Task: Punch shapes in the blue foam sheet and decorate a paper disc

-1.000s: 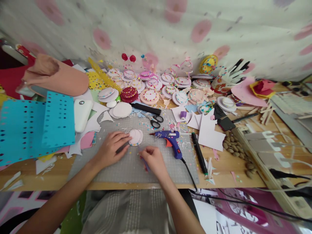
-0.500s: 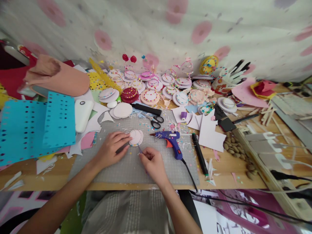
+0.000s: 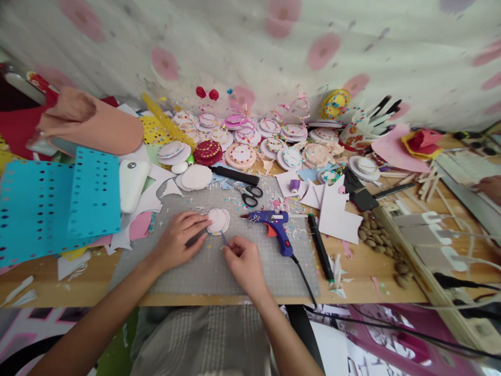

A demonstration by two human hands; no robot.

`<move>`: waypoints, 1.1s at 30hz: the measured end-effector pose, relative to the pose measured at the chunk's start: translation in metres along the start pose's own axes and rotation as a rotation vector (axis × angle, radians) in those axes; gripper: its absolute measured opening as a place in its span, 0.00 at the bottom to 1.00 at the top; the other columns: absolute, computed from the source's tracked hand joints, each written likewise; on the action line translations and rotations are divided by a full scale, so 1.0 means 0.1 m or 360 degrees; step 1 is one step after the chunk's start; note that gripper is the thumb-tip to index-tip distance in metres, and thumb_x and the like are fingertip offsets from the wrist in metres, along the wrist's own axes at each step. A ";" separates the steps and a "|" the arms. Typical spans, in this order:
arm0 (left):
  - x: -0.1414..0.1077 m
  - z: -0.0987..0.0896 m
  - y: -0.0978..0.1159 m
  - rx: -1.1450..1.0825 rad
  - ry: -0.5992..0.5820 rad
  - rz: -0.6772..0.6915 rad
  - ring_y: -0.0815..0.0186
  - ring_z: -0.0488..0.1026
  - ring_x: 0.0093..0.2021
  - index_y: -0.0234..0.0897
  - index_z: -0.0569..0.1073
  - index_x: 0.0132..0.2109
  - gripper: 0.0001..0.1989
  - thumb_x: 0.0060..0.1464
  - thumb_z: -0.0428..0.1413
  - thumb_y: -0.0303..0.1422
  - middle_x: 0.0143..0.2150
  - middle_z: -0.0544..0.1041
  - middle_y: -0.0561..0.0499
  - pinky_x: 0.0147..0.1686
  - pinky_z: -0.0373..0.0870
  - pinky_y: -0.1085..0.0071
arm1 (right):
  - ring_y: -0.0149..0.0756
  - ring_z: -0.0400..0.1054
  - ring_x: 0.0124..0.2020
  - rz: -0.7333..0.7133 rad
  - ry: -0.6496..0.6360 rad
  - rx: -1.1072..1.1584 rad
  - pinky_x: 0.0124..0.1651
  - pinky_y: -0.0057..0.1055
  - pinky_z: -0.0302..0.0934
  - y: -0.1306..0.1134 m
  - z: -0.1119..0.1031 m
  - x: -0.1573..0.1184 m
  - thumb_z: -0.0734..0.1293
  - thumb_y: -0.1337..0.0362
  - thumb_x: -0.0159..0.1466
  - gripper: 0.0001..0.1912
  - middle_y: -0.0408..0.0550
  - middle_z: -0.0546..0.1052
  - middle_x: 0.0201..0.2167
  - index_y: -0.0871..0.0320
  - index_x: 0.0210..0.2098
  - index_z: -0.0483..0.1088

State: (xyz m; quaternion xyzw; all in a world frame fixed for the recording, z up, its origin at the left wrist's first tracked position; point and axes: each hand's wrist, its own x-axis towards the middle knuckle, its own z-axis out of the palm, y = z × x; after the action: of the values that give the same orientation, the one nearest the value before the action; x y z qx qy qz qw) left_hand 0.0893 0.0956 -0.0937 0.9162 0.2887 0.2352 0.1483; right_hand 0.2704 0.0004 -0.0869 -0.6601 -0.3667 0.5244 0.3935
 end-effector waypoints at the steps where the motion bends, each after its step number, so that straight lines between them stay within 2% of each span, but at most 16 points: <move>1: 0.00 0.00 0.00 0.0000 0.0003 0.0000 0.56 0.67 0.51 0.37 0.73 0.53 0.16 0.58 0.53 0.28 0.51 0.76 0.44 0.51 0.66 0.54 | 0.24 0.50 0.12 0.0005 0.0001 -0.0003 0.16 0.24 0.43 0.00 0.00 0.00 0.63 0.58 0.54 0.11 0.33 0.57 0.11 0.55 0.20 0.59; 11: 0.01 0.00 0.00 0.0000 0.0003 0.0006 0.56 0.68 0.51 0.38 0.74 0.53 0.15 0.59 0.53 0.28 0.51 0.77 0.45 0.51 0.66 0.54 | 0.25 0.50 0.11 0.0054 0.0010 0.0076 0.15 0.24 0.45 -0.05 0.00 -0.03 0.63 0.57 0.54 0.12 0.34 0.57 0.11 0.54 0.20 0.58; 22: 0.01 0.01 -0.01 0.0003 -0.0009 0.0003 0.55 0.67 0.51 0.36 0.74 0.53 0.15 0.59 0.53 0.28 0.51 0.76 0.44 0.51 0.65 0.54 | 0.25 0.50 0.14 -0.0018 0.0014 -0.0060 0.17 0.24 0.43 0.00 0.01 0.01 0.63 0.60 0.53 0.11 0.35 0.57 0.12 0.55 0.19 0.58; 33: 0.00 0.00 -0.01 -0.0024 -0.0007 -0.0009 0.56 0.67 0.52 0.38 0.73 0.53 0.16 0.59 0.53 0.28 0.52 0.76 0.45 0.52 0.65 0.53 | 0.25 0.51 0.12 0.0047 -0.0059 0.0039 0.16 0.24 0.44 -0.03 -0.01 0.02 0.64 0.58 0.54 0.11 0.34 0.58 0.11 0.55 0.20 0.58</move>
State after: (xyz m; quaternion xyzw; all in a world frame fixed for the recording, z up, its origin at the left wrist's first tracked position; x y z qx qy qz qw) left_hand 0.0892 0.0964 -0.0941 0.9148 0.2891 0.2349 0.1564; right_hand 0.2719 0.0031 -0.0848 -0.6506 -0.3579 0.5467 0.3870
